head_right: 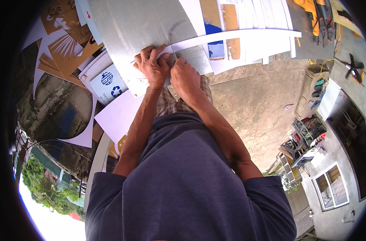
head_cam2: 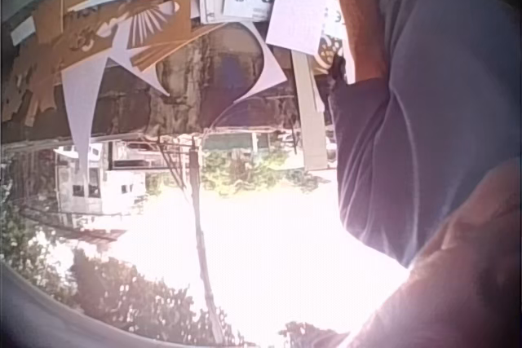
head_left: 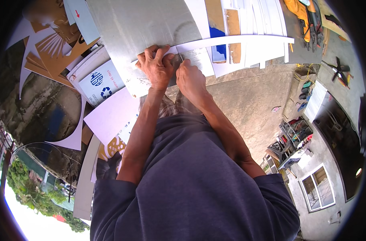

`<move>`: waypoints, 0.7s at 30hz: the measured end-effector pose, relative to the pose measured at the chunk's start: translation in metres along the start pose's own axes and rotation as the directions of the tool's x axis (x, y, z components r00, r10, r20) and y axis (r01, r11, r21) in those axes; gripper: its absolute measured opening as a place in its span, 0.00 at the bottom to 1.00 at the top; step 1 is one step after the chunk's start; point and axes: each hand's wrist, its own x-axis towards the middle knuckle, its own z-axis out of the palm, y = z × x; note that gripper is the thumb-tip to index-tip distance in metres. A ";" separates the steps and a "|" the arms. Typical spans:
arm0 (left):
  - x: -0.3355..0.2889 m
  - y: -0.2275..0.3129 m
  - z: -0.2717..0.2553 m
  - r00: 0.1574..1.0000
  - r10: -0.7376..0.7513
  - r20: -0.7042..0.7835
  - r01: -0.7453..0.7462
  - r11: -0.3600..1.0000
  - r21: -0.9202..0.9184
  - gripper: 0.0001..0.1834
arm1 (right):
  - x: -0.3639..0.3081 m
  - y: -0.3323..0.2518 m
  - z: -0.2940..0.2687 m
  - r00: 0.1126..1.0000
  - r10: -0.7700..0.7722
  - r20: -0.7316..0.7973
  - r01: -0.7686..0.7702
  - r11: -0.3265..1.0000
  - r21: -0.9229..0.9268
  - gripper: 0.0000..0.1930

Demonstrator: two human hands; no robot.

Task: Measure, cut, and fit white plastic or metal strips onto a larger metal frame structure.

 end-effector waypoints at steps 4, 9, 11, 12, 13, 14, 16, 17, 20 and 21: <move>0.000 -0.001 0.000 1.000 -0.006 0.010 0.006 1.000 0.004 0.13 | -0.004 0.000 0.002 1.000 0.014 0.000 -0.014 1.000 0.015 0.11; 0.001 0.001 0.000 1.000 0.003 0.000 -0.003 1.000 -0.006 0.13 | -0.008 0.004 0.007 1.000 0.024 -0.005 -0.024 0.999 0.024 0.11; 0.001 0.003 0.001 0.999 -0.001 -0.034 0.000 1.000 -0.030 0.10 | -0.012 0.007 0.009 1.000 0.013 -0.022 -0.012 0.999 0.031 0.11; 0.001 0.003 0.000 0.999 0.004 -0.038 -0.006 0.999 -0.033 0.10 | -0.015 0.007 0.009 0.999 0.002 -0.037 -0.001 0.999 0.037 0.11; 0.001 0.004 0.000 1.000 0.002 -0.031 -0.003 0.999 -0.035 0.11 | -0.019 0.008 0.011 0.999 0.002 -0.045 0.000 0.999 0.036 0.11; -0.001 0.004 -0.001 1.000 -0.001 -0.024 0.000 0.999 -0.037 0.12 | -0.025 0.008 0.012 0.999 0.032 -0.034 -0.030 0.999 0.041 0.11; 0.002 0.000 0.000 1.000 0.014 -0.016 -0.015 1.000 -0.015 0.12 | -0.030 0.012 0.013 0.998 0.061 -0.033 -0.059 0.997 0.045 0.11; 0.005 -0.003 0.001 1.000 0.027 -0.007 -0.027 1.000 0.012 0.14 | -0.026 0.013 0.012 0.999 0.051 -0.002 -0.051 0.998 0.043 0.11; -0.001 -0.004 -0.002 0.998 0.044 -0.035 -0.045 0.998 -0.046 0.12 | -0.024 0.021 0.007 0.996 0.087 0.017 -0.089 0.989 0.115 0.13; 0.001 -0.006 -0.003 0.996 0.087 -0.027 -0.089 0.995 -0.054 0.13 | -0.026 0.025 0.005 0.990 0.138 0.023 -0.139 0.972 0.189 0.14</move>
